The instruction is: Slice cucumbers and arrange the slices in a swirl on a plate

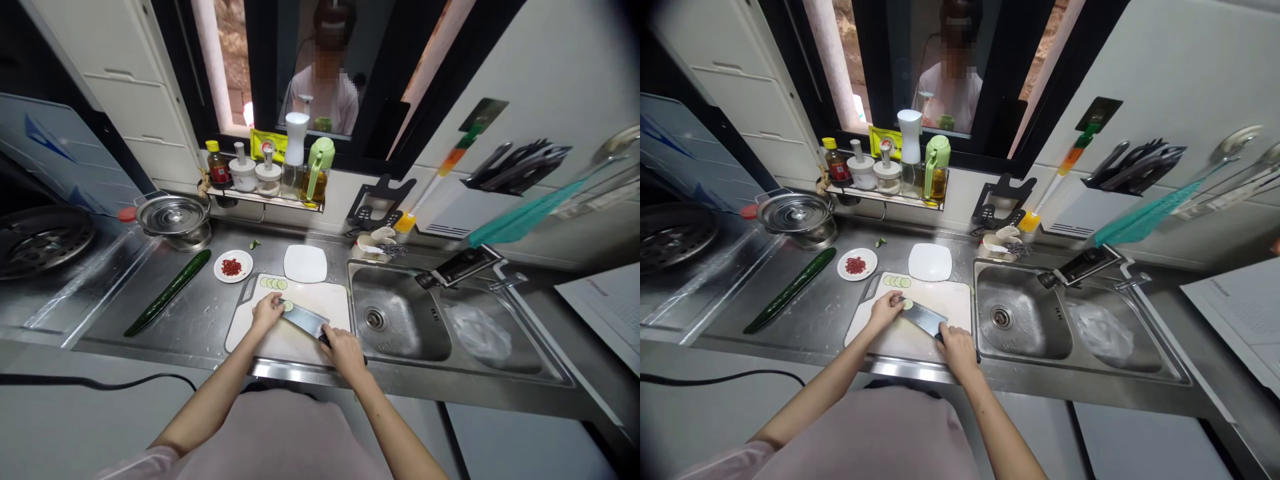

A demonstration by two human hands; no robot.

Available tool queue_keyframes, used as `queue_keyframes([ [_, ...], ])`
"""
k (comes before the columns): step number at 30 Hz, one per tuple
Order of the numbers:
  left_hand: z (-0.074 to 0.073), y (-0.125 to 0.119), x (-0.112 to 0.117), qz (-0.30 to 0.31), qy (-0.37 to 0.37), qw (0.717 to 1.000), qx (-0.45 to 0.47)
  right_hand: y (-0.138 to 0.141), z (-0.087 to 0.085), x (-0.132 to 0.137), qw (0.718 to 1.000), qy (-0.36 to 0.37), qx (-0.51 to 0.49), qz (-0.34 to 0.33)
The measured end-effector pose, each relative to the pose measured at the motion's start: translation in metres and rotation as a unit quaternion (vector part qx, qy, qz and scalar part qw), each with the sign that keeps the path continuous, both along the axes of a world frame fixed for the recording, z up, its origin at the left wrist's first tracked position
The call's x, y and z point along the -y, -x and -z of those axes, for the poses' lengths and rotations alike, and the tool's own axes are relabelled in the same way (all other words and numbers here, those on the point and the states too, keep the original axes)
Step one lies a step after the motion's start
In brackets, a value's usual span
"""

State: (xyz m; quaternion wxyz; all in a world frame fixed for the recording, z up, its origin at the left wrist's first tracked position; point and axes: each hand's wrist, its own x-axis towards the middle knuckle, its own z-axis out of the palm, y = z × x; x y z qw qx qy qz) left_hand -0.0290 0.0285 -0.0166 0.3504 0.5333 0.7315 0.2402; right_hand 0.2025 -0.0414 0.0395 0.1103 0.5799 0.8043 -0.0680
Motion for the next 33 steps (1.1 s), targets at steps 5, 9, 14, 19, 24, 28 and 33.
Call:
queue_keyframes([
  [5, 0.001, -0.001, -0.009, 0.007, 0.006, 0.999, 0.032, -0.006, 0.0, 0.003, 1.0, -0.003, -0.006, 0.001],
  [9, 0.001, -0.002, -0.016, 0.018, 0.014, 1.0, -0.016, -0.011, 0.002, 0.006, 1.0, 0.004, -0.01, 0.014],
  [14, 0.007, -0.006, -0.027, 0.017, -0.004, 0.999, -0.041, -0.02, 0.005, 0.008, 0.998, 0.02, -0.028, 0.049],
  [19, 0.015, -0.008, -0.045, -0.009, -0.011, 0.998, -0.062, -0.028, 0.01, 0.009, 0.995, 0.026, -0.039, 0.083],
  [24, 0.02, -0.011, -0.063, -0.016, -0.021, 0.997, -0.075, -0.031, 0.014, 0.012, 0.993, 0.027, -0.057, 0.101],
  [28, 0.023, -0.013, -0.073, -0.004, -0.03, 0.995, -0.092, -0.033, 0.015, 0.013, 0.991, 0.029, -0.067, 0.112],
  [33, 0.024, -0.013, -0.08, 0.03, -0.057, 0.989, -0.131, -0.036, 0.015, 0.012, 0.988, 0.037, -0.067, 0.131],
])
